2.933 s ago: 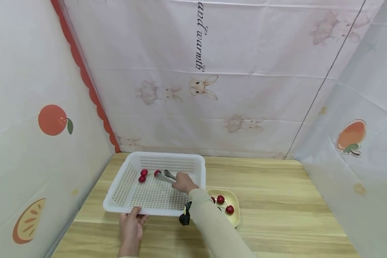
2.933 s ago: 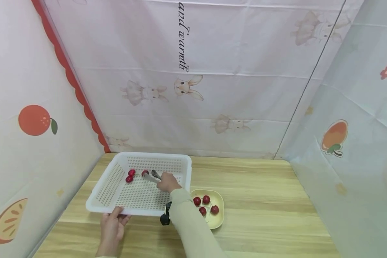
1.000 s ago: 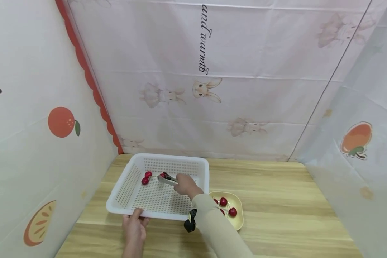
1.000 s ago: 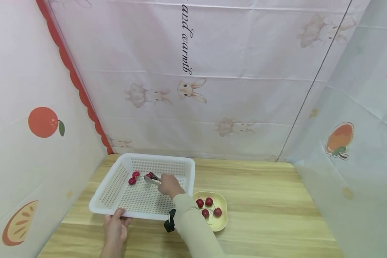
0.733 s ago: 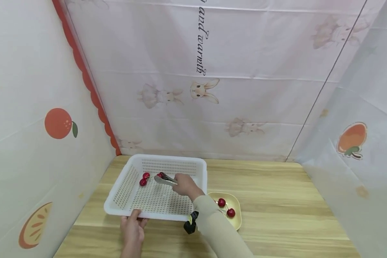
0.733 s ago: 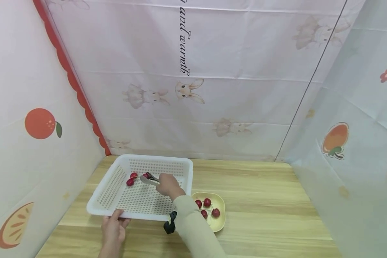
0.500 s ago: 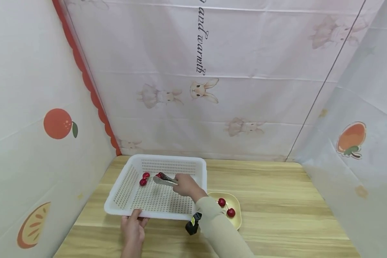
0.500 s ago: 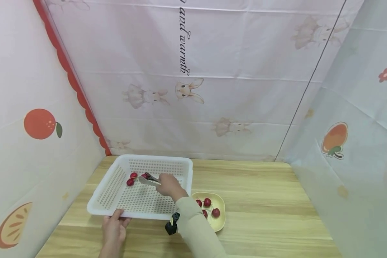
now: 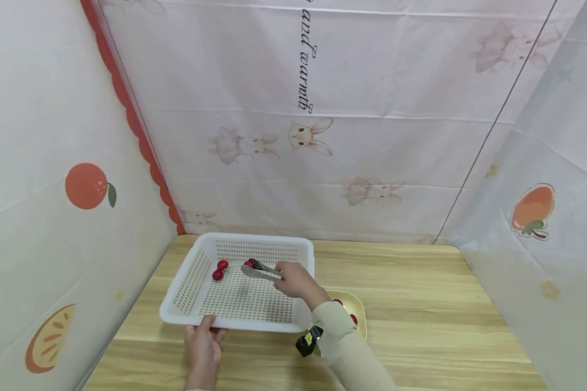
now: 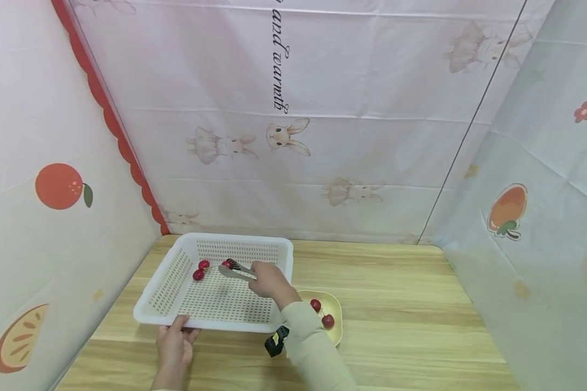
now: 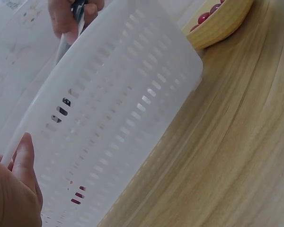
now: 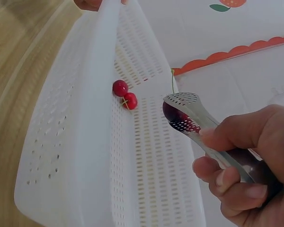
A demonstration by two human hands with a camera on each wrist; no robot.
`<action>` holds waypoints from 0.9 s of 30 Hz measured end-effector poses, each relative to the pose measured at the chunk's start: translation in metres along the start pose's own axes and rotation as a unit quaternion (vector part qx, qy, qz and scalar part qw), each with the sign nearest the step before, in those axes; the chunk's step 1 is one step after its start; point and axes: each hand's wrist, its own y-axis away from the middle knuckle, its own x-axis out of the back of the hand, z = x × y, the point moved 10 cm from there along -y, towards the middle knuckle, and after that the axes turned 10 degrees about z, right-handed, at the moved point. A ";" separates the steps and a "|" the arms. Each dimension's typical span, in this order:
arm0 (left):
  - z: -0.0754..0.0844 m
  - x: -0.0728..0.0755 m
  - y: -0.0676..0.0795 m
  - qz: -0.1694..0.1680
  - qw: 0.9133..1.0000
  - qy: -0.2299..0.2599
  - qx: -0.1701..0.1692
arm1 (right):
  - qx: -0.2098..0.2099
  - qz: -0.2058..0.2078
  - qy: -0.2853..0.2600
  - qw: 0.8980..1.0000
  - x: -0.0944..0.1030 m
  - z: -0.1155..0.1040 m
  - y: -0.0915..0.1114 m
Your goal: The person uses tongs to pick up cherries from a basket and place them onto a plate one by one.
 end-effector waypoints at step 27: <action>0.005 -0.003 0.004 0.009 1.000 0.002 -0.007 | 0.029 0.026 -0.014 0.999 0.046 0.007 0.032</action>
